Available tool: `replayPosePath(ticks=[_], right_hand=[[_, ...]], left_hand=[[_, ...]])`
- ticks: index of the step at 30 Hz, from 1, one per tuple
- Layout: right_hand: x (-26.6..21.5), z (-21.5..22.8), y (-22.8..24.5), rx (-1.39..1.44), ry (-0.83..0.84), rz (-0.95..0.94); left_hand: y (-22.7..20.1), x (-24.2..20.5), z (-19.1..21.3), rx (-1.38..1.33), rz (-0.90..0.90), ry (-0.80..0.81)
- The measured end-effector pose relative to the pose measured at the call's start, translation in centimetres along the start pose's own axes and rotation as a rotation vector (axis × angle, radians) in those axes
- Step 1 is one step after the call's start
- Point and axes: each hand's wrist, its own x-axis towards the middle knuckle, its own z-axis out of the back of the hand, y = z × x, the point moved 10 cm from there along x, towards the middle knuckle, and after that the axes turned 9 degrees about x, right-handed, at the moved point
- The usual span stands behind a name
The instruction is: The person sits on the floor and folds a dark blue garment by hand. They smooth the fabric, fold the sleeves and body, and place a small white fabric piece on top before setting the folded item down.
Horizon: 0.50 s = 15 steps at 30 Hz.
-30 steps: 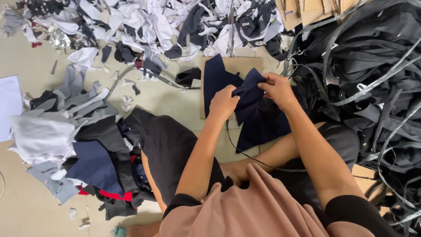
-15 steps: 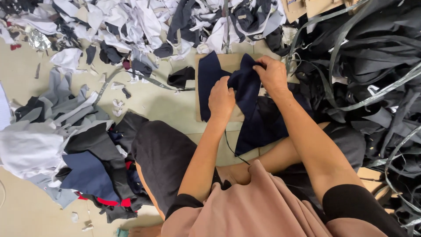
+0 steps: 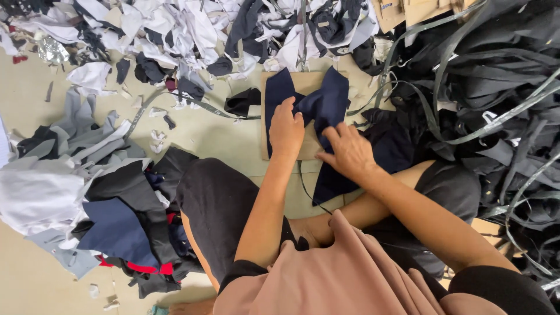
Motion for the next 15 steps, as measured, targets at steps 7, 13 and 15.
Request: replayPosePath(ticks=[7,13,15], right_hand=[[-2.2,-3.0,-1.1,-0.16,0.024,0.059],[-3.3,-3.1,-1.7,-0.215,0.132,0.083],[-2.0,-0.1,-2.0,0.022,-0.177,0.109]], left_hand=[[0.1,-2.3,2.1,-0.106,-0.05,-0.051],[1.0,-3.5,3.1,-0.117,-0.023,-0.024],[1.2,-3.8,3.2,-0.147,-0.024,-0.006]])
